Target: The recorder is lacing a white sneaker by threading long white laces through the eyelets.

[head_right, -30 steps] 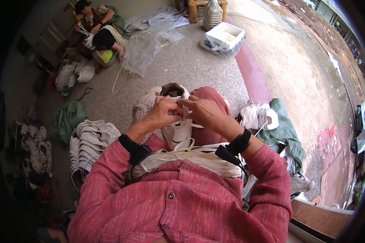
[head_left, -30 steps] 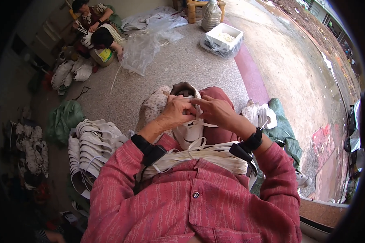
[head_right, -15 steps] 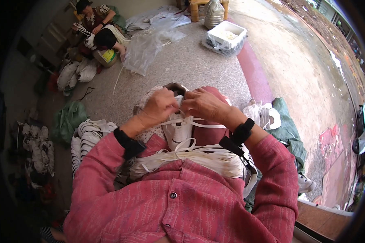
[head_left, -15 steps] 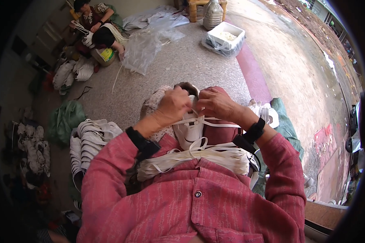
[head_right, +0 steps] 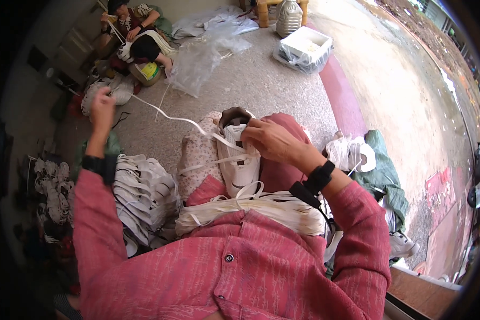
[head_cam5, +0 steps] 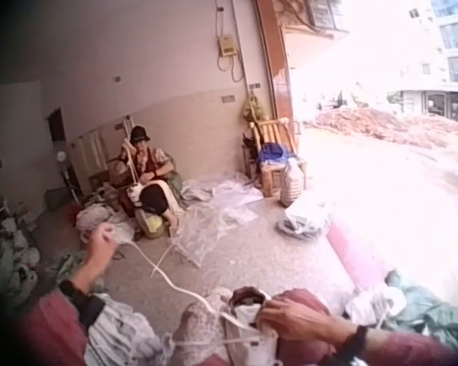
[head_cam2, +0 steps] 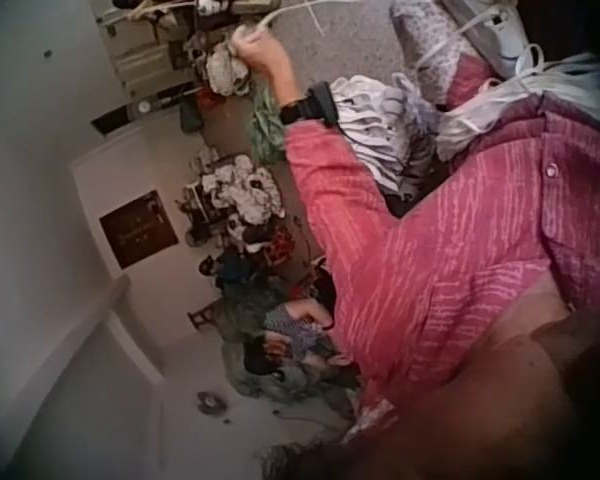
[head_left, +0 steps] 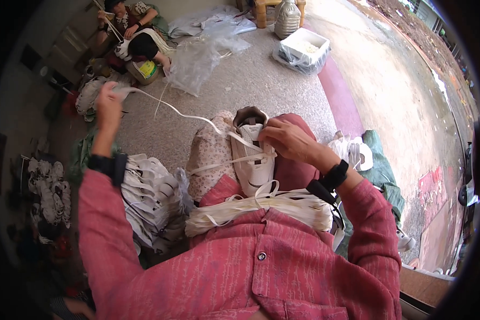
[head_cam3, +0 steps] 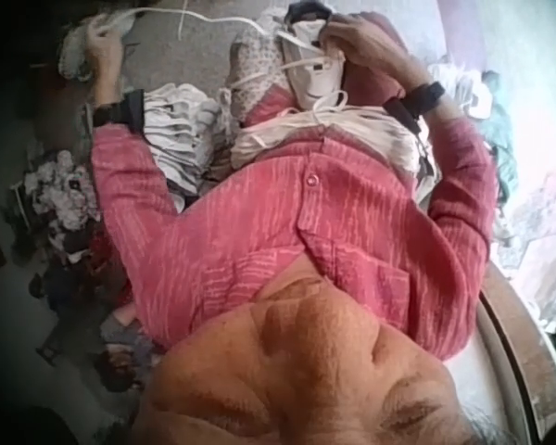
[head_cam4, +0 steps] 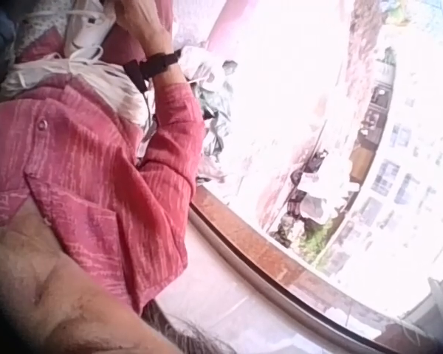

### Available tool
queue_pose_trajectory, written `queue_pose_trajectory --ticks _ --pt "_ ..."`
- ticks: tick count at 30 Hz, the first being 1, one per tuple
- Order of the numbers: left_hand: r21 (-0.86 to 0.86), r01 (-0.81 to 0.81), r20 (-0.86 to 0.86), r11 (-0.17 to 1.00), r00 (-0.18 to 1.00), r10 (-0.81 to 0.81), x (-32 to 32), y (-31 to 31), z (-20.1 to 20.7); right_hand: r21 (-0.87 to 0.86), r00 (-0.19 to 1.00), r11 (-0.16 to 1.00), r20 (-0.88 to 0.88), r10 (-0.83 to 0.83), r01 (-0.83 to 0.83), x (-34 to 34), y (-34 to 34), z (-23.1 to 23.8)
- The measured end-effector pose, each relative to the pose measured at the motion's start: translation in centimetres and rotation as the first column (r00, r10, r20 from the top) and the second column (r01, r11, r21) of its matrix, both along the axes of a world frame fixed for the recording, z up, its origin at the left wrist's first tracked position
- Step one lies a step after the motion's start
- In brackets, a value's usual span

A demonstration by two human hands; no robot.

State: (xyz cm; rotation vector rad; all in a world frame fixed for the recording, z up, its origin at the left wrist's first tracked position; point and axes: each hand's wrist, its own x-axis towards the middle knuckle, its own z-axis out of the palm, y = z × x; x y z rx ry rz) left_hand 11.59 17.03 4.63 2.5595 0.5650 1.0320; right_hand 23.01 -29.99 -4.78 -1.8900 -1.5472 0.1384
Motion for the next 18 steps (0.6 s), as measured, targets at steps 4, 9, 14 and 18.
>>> queue_pose_trajectory --ticks 4,9,14,18 --pt "-0.683 0.145 -0.267 0.716 0.862 -0.43 -3.2 -12.7 -6.5 0.019 0.975 0.979 -0.1 -0.2 0.203 -1.3 -0.9 -0.2" --pt "-0.28 0.561 -0.178 0.779 0.767 -0.616 -3.1 -22.5 -7.5 0.145 0.971 0.961 0.001 -0.238 0.236 -1.7 -0.7 -0.1" --pt "0.07 0.85 -0.229 0.522 0.523 -0.821 1.9 -24.6 -7.7 -0.189 0.866 0.887 -0.207 -0.456 0.422 -2.6 -0.7 0.3" --pt "0.0 0.858 -0.327 0.513 0.485 -0.811 3.2 -24.7 -8.6 0.209 0.932 0.914 0.022 -0.361 0.349 -2.2 0.0 -0.1"
